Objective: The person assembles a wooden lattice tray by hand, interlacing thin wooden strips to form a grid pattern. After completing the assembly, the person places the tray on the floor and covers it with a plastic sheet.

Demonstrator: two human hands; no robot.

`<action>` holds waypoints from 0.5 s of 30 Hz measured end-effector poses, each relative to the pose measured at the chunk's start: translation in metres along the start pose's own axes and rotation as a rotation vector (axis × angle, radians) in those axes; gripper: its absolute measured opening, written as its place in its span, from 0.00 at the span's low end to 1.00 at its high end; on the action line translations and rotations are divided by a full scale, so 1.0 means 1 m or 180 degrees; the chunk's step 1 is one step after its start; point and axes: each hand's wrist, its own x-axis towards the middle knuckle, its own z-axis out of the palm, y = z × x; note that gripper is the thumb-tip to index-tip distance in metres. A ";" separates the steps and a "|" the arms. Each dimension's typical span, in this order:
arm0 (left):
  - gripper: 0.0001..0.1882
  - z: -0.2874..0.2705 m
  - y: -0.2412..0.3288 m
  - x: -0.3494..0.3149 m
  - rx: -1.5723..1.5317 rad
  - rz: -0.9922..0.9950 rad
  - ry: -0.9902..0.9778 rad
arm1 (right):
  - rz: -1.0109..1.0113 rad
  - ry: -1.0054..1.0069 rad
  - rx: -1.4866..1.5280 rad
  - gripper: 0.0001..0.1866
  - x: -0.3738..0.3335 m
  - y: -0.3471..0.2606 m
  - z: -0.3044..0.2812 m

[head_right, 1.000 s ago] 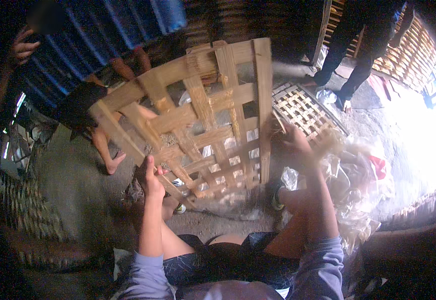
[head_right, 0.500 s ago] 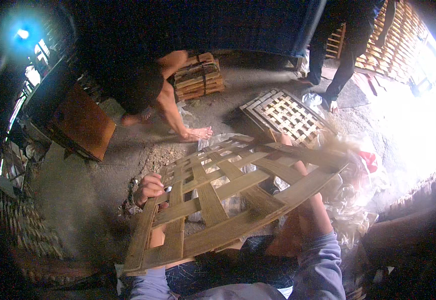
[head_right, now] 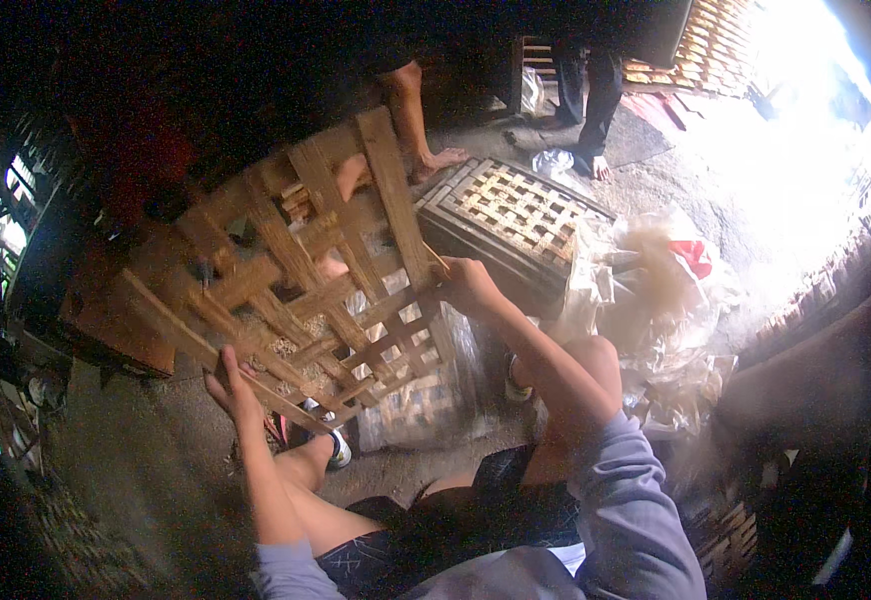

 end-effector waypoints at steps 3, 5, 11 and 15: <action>0.26 0.037 -0.011 0.028 0.0191 0.0276 -0.0190 | -0.0098 0.0031 0.0385 0.23 0.021 0.048 -0.001; 0.27 0.033 -0.023 0.049 0.0549 0.0352 -0.0079 | 0.0252 -0.0056 0.0463 0.21 0.027 0.015 0.006; 0.32 0.066 -0.105 0.092 0.1529 -0.0642 -0.0876 | 0.0864 -0.0610 -0.1874 0.12 0.079 0.086 0.025; 0.45 0.111 -0.188 0.084 0.1895 -0.1052 -0.1235 | 0.0710 -0.0882 -0.1576 0.16 0.049 0.242 0.029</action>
